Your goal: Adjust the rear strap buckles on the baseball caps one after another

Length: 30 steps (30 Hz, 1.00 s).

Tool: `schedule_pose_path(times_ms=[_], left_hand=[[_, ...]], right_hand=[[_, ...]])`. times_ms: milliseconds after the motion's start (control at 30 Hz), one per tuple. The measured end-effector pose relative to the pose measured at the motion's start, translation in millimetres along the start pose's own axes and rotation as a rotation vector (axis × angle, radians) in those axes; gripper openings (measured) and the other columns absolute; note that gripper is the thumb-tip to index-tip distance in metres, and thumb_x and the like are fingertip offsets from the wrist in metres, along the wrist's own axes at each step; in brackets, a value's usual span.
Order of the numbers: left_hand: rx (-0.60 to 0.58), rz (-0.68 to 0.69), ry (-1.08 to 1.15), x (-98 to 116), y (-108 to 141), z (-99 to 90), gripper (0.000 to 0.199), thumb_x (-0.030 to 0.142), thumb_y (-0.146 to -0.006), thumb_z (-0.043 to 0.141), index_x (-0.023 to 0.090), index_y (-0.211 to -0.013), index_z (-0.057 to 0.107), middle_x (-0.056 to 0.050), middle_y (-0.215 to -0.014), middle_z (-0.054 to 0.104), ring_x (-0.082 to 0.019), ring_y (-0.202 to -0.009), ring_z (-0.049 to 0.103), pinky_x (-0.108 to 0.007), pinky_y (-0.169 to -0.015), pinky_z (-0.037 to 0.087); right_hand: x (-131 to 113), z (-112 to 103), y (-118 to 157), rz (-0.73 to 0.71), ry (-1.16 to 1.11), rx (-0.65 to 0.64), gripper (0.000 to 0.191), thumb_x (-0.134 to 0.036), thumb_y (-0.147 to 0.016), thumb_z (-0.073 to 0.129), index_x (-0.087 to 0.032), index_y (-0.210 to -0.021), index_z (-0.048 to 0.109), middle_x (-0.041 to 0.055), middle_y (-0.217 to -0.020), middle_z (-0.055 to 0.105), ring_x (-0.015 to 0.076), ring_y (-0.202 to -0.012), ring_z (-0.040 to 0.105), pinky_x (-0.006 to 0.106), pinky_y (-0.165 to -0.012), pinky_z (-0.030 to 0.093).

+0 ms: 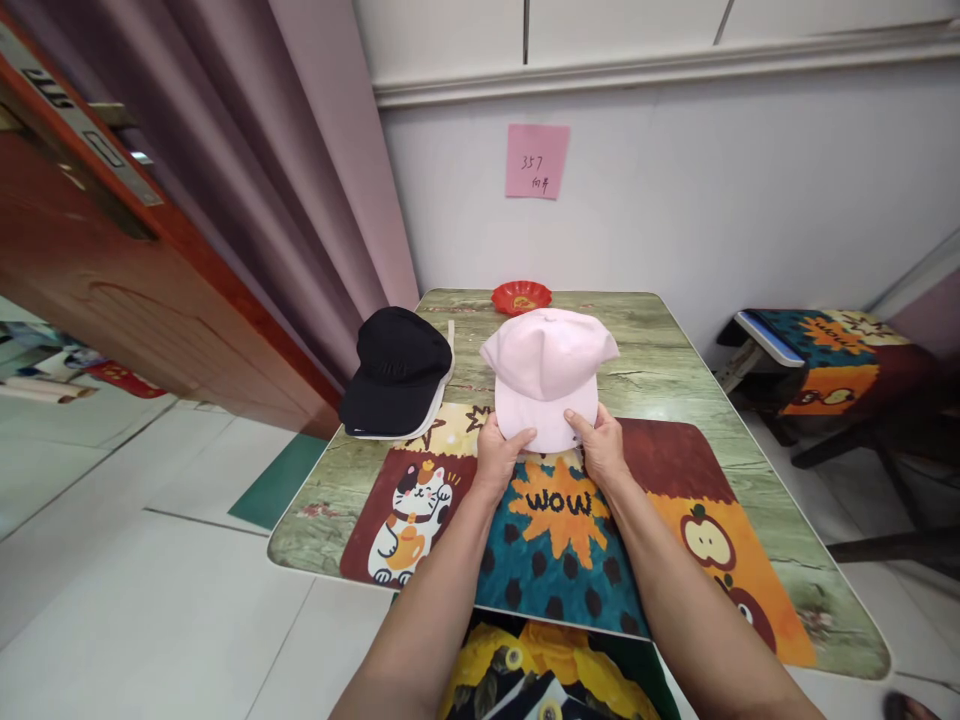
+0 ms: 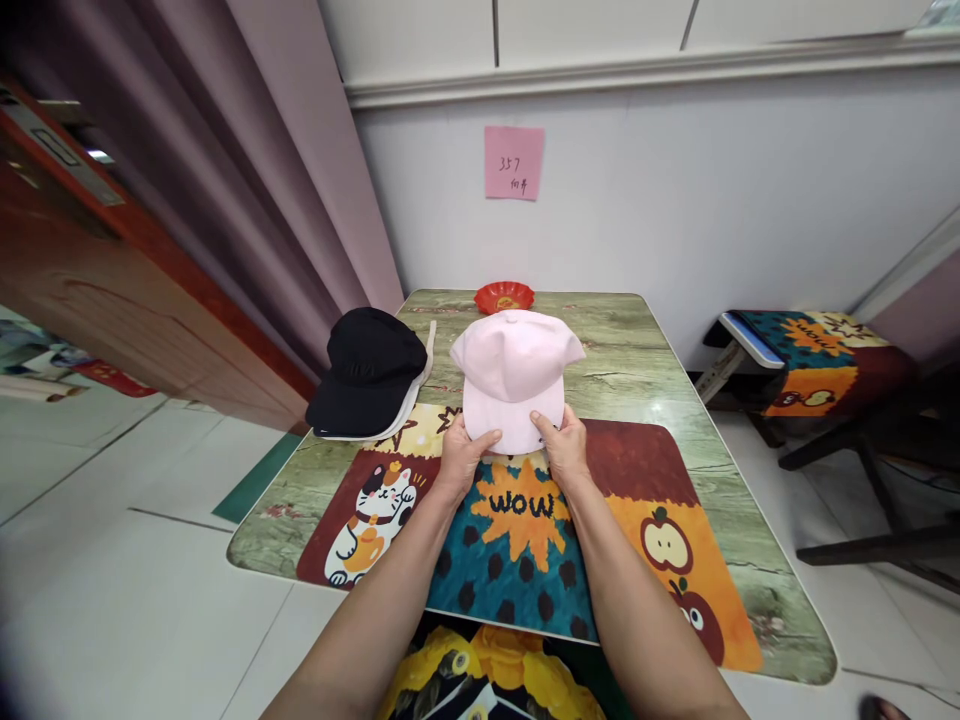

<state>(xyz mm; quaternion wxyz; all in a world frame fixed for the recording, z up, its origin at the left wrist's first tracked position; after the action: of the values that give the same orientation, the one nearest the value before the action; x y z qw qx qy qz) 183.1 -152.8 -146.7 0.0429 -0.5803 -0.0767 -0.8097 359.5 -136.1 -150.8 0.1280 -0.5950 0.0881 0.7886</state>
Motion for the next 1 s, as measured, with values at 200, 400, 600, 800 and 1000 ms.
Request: schedule_pose_path(times_ms=[200,400,600,800,1000], left_hand=[[-0.129,-0.118,0.175,12.1,0.3,0.0,0.071,0.025,-0.054,0.094,0.015,-0.114,0.059,-0.011,-0.109,0.077,-0.023,-0.090,0.073,-0.036,-0.082,0.059],[-0.195,-0.116,0.279,22.4,0.0,-8.2,0.063,0.026,-0.063,0.090,0.015,-0.119,0.062,-0.012,-0.113,0.076,-0.026,-0.105,0.072,-0.043,-0.100,0.053],[-0.160,-0.047,0.282,16.3,-4.4,-9.8,0.055,0.027,-0.069,0.087,0.018,-0.119,0.067,-0.012,-0.126,0.071,-0.027,-0.124,0.063,-0.043,-0.112,0.043],[-0.104,-0.111,0.383,22.6,-0.9,-12.7,0.048,0.042,-0.077,0.079,0.019,-0.119,0.070,-0.010,-0.127,0.071,-0.031,-0.135,0.054,-0.046,-0.117,0.040],[-0.246,-0.351,0.589,39.3,3.5,-17.4,0.088,0.083,-0.081,0.050,0.015,-0.135,0.063,-0.015,-0.133,0.068,-0.040,-0.141,0.046,-0.054,-0.120,0.036]], right_hand=[[-3.5,2.4,0.9,0.033,-0.082,-0.176,0.050,-0.041,-0.071,0.084,-0.019,-0.113,0.068,0.0092,-0.113,0.077,0.0253,-0.095,0.071,0.039,-0.086,0.056],[-6.6,4.8,4.1,0.013,-0.125,-0.248,0.042,-0.038,-0.080,0.073,-0.023,-0.118,0.067,0.0047,-0.120,0.075,0.0254,-0.104,0.069,0.038,-0.090,0.055],[-13.6,3.4,5.3,-0.054,-0.158,-0.277,0.047,-0.038,-0.081,0.074,-0.027,-0.126,0.062,0.0052,-0.125,0.073,0.0239,-0.108,0.069,0.040,-0.097,0.053],[-14.0,-10.2,-0.4,-0.363,0.218,-0.102,0.018,-0.035,-0.085,0.068,-0.023,-0.098,0.069,0.0092,-0.128,0.069,0.0269,-0.124,0.061,0.045,-0.109,0.044],[-12.9,-18.3,-4.5,-0.497,0.507,0.100,0.023,-0.035,-0.089,0.060,-0.022,-0.102,0.072,0.0137,-0.156,0.045,0.0281,-0.141,0.047,0.044,-0.112,0.039]])
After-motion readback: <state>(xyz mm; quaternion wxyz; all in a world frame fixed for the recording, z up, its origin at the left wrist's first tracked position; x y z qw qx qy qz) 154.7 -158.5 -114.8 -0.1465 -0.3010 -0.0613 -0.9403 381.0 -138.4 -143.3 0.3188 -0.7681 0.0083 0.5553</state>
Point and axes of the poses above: each hand's wrist, its own y-axis away from the middle knuckle, its own z-axis out of the palm, x = y × z, the point moved 1 cm from there along -y, towards the middle knuckle
